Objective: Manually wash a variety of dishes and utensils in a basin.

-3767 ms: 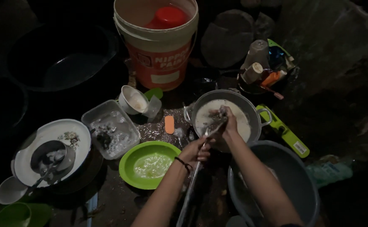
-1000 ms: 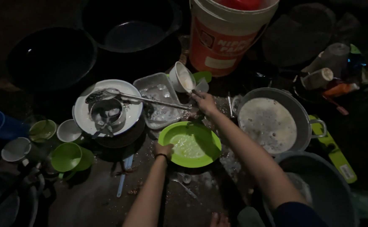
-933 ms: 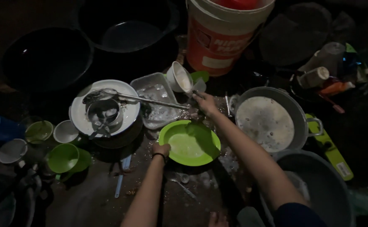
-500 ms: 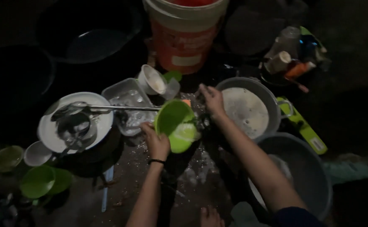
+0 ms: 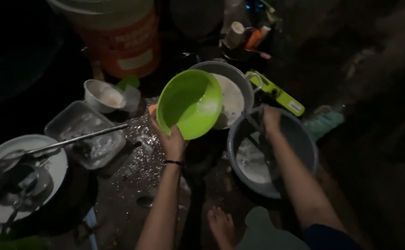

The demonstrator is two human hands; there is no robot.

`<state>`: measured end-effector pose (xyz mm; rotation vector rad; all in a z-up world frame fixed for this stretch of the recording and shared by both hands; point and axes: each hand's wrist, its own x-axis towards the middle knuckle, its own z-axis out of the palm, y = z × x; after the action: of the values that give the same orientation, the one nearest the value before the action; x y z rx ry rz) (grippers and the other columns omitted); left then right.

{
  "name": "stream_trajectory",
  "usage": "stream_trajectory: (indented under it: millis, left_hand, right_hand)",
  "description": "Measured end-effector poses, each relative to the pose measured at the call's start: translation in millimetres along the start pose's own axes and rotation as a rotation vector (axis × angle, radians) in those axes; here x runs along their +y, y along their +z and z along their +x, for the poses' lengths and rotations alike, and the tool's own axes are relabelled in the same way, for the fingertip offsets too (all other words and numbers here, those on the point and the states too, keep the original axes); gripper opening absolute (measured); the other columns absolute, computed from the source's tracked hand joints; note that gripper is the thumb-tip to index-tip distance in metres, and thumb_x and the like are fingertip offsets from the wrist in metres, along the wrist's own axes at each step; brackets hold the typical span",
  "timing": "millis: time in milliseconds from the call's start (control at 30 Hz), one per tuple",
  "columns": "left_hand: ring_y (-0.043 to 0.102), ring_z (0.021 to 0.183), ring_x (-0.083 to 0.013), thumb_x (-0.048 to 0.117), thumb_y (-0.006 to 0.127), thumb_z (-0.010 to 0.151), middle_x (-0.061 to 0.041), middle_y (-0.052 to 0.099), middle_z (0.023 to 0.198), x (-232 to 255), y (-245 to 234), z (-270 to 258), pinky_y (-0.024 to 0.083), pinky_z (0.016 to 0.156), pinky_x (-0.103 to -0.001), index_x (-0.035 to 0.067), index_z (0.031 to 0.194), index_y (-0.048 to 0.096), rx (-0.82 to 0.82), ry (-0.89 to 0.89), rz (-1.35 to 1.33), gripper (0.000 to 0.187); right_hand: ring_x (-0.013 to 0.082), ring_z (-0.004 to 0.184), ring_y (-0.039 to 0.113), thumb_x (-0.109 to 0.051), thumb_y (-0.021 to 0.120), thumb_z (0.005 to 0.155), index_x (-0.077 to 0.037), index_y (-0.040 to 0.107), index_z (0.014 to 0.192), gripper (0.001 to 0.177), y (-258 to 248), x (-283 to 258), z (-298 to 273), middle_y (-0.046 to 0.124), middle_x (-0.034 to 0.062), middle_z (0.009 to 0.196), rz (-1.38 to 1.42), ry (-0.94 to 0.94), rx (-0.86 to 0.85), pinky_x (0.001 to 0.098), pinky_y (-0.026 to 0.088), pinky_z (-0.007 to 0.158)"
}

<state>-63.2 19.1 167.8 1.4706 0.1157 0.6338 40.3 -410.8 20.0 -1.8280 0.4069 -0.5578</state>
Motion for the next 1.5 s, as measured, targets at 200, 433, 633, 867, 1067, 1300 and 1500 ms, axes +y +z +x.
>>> stream_trajectory:
  millis: [200, 433, 633, 867, 1067, 1300, 1500]
  left_hand:
    - [0.063, 0.094, -0.0244, -0.010, 0.046, 0.079, -0.017, 0.056, 0.130, -12.8, 29.0, -33.4, 0.056, 0.075, -0.036, 0.011, 0.157, 0.017, -0.105, -0.475, -0.135, 0.086]
    - [0.061, 0.089, -0.0224, 0.005, 0.057, 0.092, -0.015, 0.063, 0.115, -71.1, 37.8, -51.5, 0.053, 0.076, -0.034, 0.001, 0.146, 0.040, -0.087, -0.478, -0.299, 0.057]
    - [0.054, 0.083, -0.0218, 0.054, 0.045, 0.114, -0.013, 0.054, 0.097, -70.9, 20.8, -33.3, 0.049, 0.070, -0.034, -0.014, 0.128, 0.059, -0.152, -0.645, -0.201, 0.071]
    - [0.059, 0.081, -0.0189, 0.068, 0.031, 0.104, -0.007, 0.059, 0.091, -70.9, 26.1, -10.7, 0.053, 0.069, -0.034, -0.005, 0.124, 0.056, -0.198, -0.545, -0.061, 0.080]
    - [0.060, 0.080, -0.0258, 0.076, 0.030, 0.099, -0.014, 0.065, 0.093, -36.6, -35.3, 15.2, 0.046, 0.066, -0.040, -0.008, 0.123, 0.066, -0.074, -0.777, -0.190, 0.095]
    - [0.055, 0.125, -0.0272, 0.081, 0.021, 0.101, -0.020, 0.058, 0.134, -113.6, -27.0, 3.0, 0.045, 0.096, -0.037, -0.005, 0.140, 0.058, -0.198, -0.558, 0.071, 0.101]
    - [0.070, 0.118, -0.0471, 0.076, 0.019, 0.096, -0.036, 0.069, 0.128, 7.7, -69.7, 9.3, 0.059, 0.097, -0.053, -0.009, 0.135, 0.059, -0.187, -0.865, -0.098, 0.102]
  right_hand:
    - [0.0511, 0.112, 0.056, -0.044, 0.079, 0.087, -0.003, 0.058, 0.135, 0.067, -73.8, 31.4, -99.8, 0.055, 0.0300, 0.127, -0.941, -0.228, -0.130, 0.0597, 0.046, 0.094]
    - [0.0444, 0.105, 0.059, -0.037, 0.080, 0.078, 0.000, 0.037, 0.155, 0.096, -52.4, 24.0, -175.2, 0.030, 0.0344, 0.158, -0.862, -0.068, -0.523, 0.0519, 0.050, 0.085]
    - [0.0243, 0.081, 0.043, -0.036, 0.065, 0.109, 0.009, 0.072, 0.108, 0.045, 17.1, -48.6, -88.2, 0.054, 0.0110, 0.082, -0.077, 0.200, -0.419, 0.0433, 0.041, 0.072]
    - [0.0295, 0.135, 0.042, -0.045, 0.038, 0.112, -0.003, 0.040, 0.152, 0.058, 143.9, -208.0, -133.4, 0.042, 0.0190, 0.151, -0.060, -0.212, -0.901, 0.0427, 0.034, 0.111]
    - [0.0313, 0.142, 0.055, -0.045, 0.055, 0.098, -0.014, 0.062, 0.140, 0.052, 127.8, -294.0, -161.2, 0.059, 0.0139, 0.153, -0.607, -0.476, -1.062, 0.0434, 0.038, 0.121]
    - [0.0408, 0.133, 0.060, -0.051, 0.052, 0.104, -0.012, 0.034, 0.161, 0.071, 179.1, -270.3, -188.1, 0.054, 0.0275, 0.150, -0.405, -0.398, -1.196, 0.0534, 0.046, 0.115]
    - [0.0577, 0.134, 0.046, -0.055, 0.047, 0.102, 0.011, 0.009, 0.154, 0.092, 187.6, -223.0, -160.9, 0.036, 0.0450, 0.149, -0.901, -1.229, -0.363, 0.0648, 0.039, 0.104]
